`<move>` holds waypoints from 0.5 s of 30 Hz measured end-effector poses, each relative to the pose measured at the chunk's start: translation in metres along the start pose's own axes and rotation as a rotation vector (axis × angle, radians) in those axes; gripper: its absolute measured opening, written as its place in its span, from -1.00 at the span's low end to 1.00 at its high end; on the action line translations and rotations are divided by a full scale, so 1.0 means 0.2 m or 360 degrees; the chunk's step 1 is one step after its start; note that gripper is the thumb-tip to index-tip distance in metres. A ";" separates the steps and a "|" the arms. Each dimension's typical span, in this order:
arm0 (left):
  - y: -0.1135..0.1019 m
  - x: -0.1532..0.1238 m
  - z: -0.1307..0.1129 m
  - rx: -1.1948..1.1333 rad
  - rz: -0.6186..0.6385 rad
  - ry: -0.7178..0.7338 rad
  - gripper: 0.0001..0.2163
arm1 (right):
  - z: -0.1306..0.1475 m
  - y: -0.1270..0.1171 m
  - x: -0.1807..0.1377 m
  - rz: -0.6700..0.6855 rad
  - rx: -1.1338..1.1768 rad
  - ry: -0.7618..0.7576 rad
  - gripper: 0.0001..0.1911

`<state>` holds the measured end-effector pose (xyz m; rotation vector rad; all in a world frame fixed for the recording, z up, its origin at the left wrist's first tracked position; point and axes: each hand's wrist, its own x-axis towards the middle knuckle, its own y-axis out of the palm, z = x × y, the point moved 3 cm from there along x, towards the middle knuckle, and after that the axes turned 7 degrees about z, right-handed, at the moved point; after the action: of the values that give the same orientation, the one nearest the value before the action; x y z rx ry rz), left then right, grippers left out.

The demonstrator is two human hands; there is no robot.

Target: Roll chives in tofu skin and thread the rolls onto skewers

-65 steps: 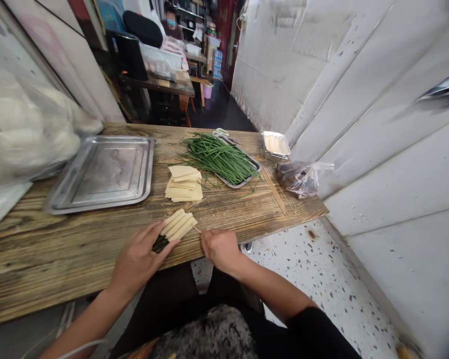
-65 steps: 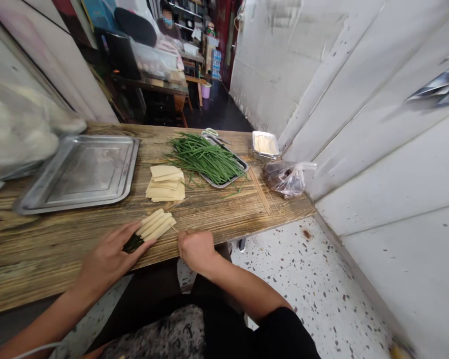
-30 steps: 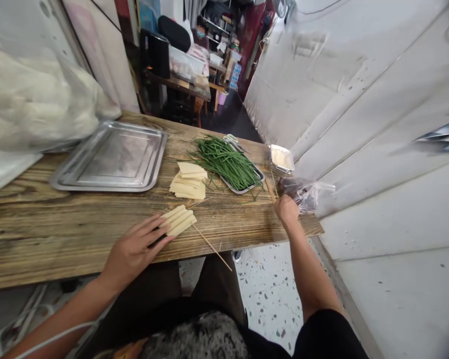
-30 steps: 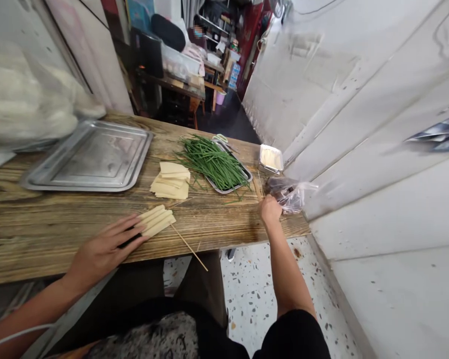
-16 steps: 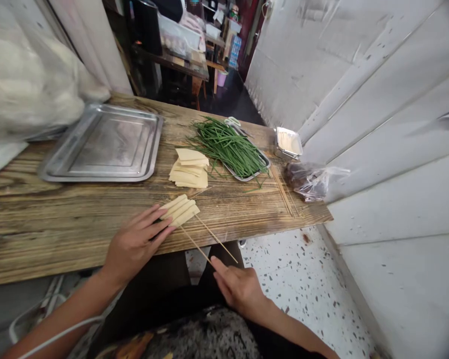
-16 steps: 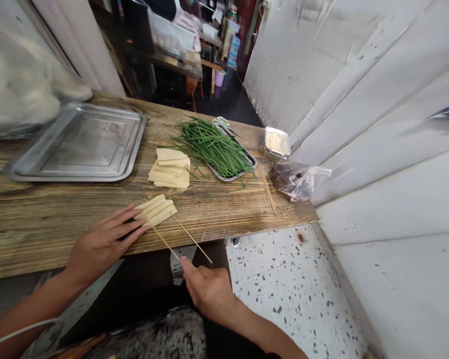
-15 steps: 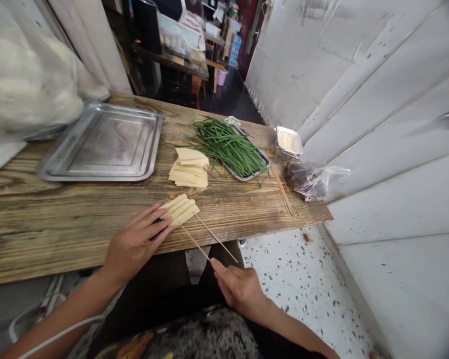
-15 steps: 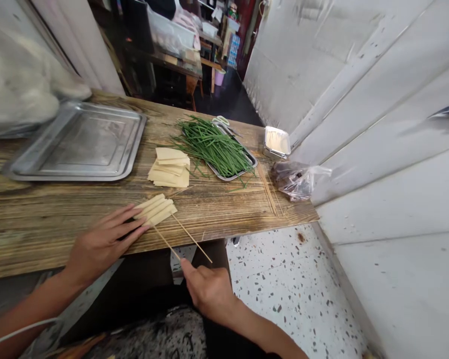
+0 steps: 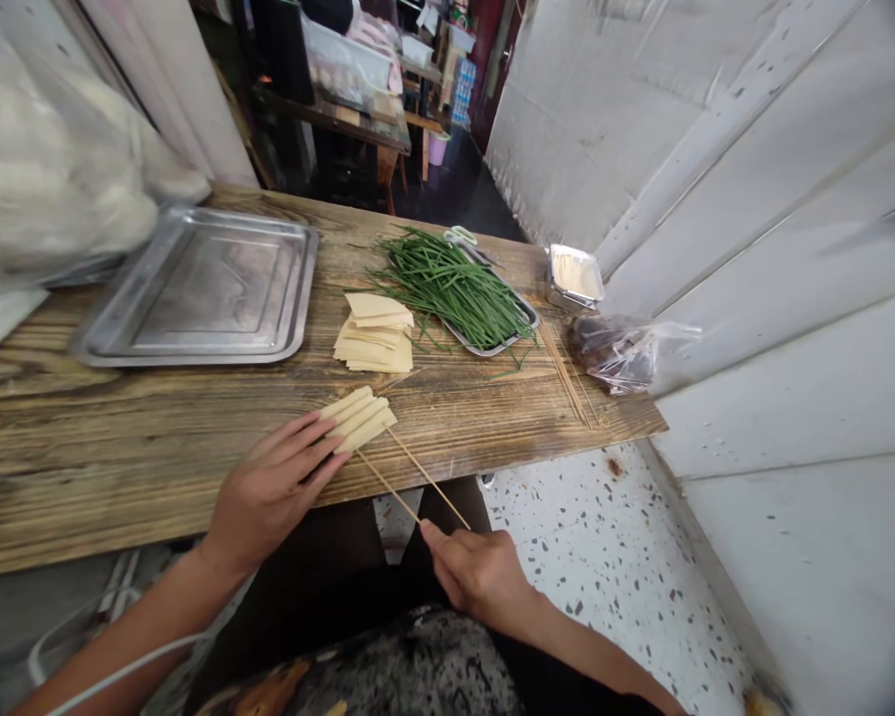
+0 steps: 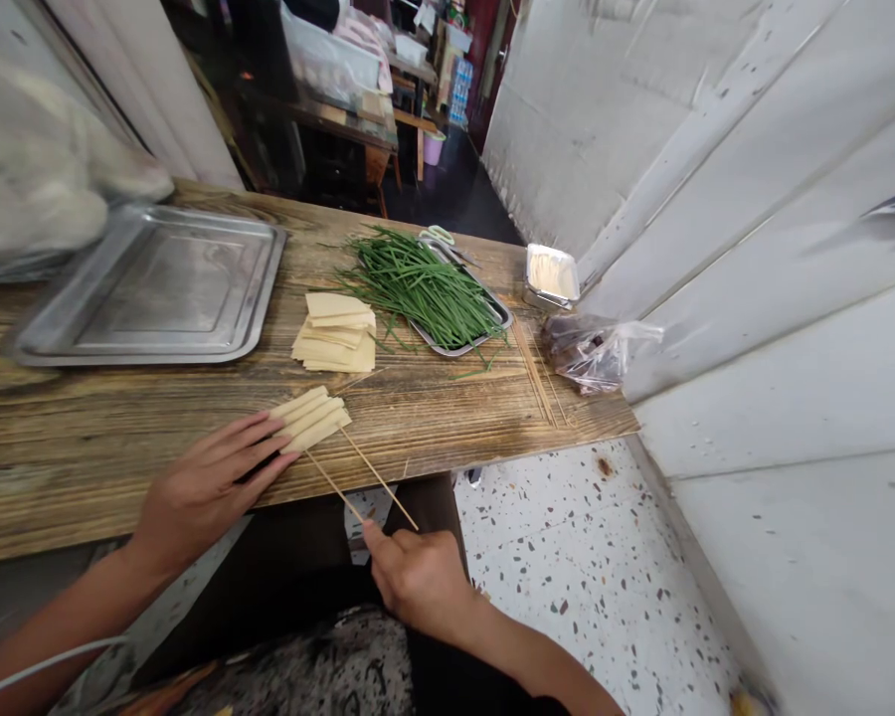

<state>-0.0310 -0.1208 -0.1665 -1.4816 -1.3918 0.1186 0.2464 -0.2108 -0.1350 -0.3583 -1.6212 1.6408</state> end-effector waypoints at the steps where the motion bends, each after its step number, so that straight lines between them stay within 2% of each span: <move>1: 0.00 0.00 0.00 -0.0005 -0.0016 0.0004 -0.82 | 0.00 0.00 0.00 0.0016 0.0002 0.0001 -0.66; 6: -0.01 0.02 0.01 0.0036 -0.0016 -0.0077 -0.77 | 0.00 0.00 0.00 0.0072 -0.0005 0.0013 -0.67; 15: -0.02 0.02 0.01 0.0049 -0.0006 -0.0261 -0.63 | 0.01 -0.02 0.01 0.0034 -0.0019 -0.0007 -0.69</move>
<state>-0.0337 -0.1174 -0.1629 -1.4703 -1.5168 0.2632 0.2452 -0.2106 -0.1309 -0.3798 -1.6359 1.6498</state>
